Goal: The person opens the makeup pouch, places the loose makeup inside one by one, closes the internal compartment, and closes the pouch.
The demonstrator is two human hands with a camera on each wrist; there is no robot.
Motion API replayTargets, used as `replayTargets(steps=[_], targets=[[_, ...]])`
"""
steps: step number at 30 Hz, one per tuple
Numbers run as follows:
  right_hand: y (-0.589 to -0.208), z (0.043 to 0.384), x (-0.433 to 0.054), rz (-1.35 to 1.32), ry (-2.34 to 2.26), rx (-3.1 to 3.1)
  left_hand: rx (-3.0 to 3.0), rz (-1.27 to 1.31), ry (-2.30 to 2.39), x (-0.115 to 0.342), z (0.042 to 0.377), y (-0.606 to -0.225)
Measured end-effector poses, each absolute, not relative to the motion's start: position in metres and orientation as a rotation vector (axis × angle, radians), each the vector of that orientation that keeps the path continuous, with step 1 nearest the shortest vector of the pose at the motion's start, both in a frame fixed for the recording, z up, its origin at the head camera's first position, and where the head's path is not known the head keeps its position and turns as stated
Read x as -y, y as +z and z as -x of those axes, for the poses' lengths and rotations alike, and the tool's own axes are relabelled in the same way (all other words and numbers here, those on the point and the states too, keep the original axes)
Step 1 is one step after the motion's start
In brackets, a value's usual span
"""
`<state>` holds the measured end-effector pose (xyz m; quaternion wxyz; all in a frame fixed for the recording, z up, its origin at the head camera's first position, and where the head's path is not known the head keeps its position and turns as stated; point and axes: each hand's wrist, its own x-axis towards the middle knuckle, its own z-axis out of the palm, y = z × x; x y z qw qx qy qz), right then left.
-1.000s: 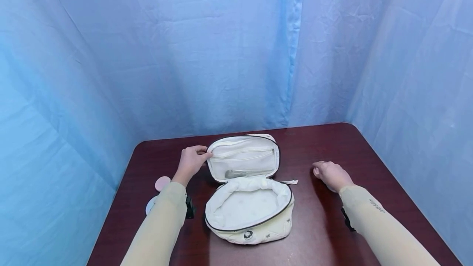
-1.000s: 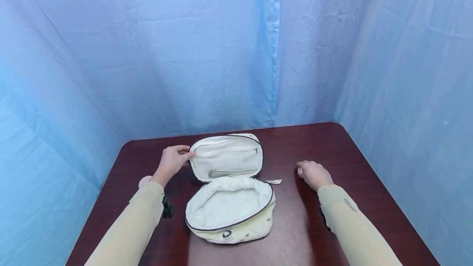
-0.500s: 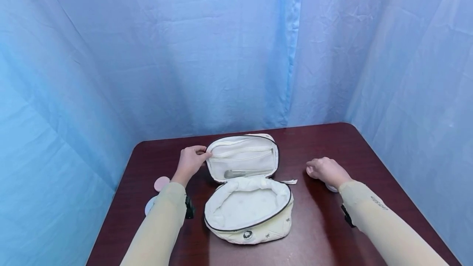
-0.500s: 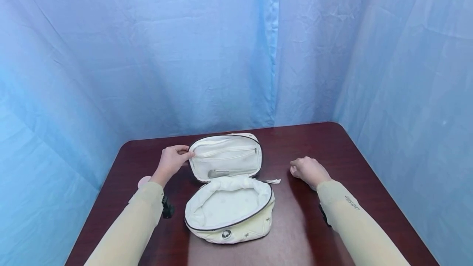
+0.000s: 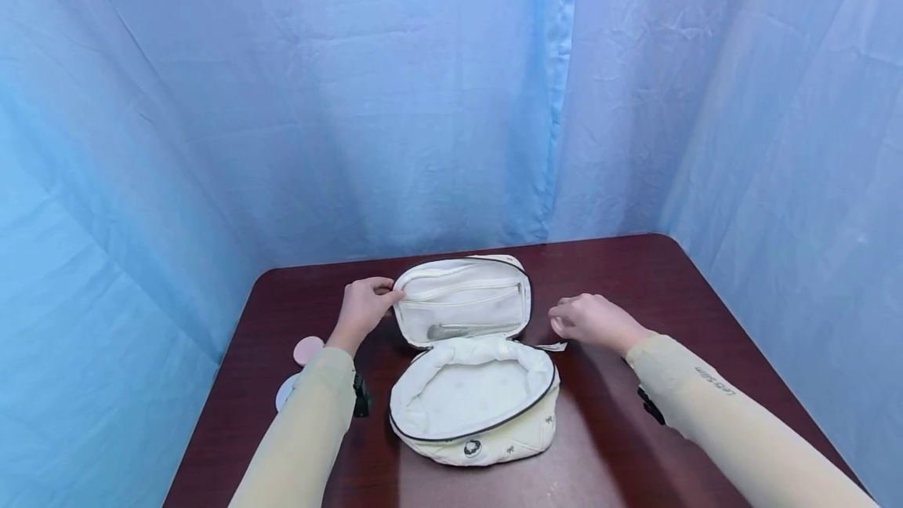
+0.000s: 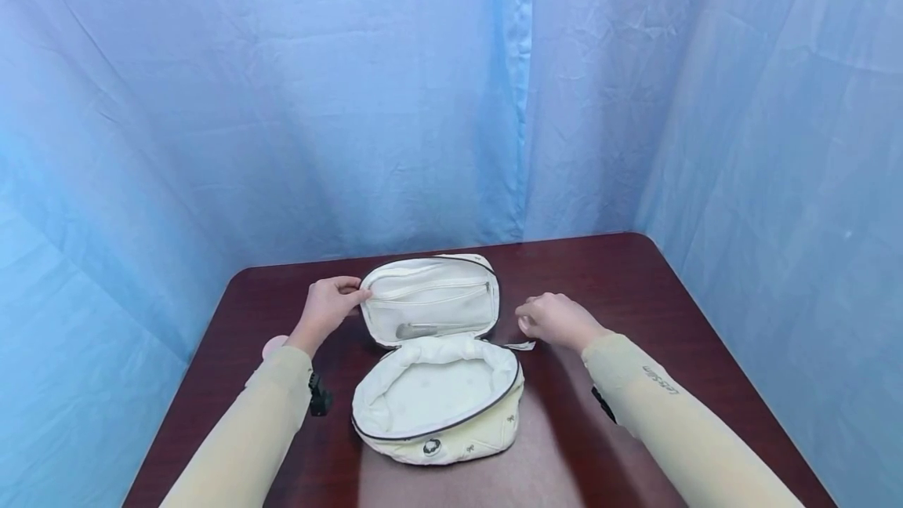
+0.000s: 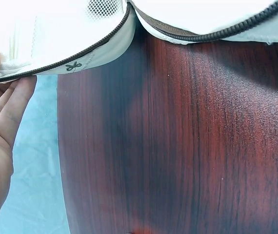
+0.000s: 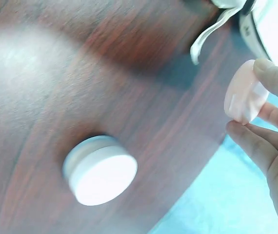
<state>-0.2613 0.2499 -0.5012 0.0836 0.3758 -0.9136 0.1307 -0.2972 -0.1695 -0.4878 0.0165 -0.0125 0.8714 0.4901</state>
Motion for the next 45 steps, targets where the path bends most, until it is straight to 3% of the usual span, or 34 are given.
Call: replayTargets(steps=[21, 45], targets=[[-0.465, 0.251, -0.189, -1.461, 0.423, 2.675, -2.703, 0.046, 1.524, 0.169, 0.296, -0.487], [-0.475, 0.245, -0.155, -1.670, 0.346, 2.565, -2.706, 0.047, 1.517, 0.170, 0.296, -0.491]])
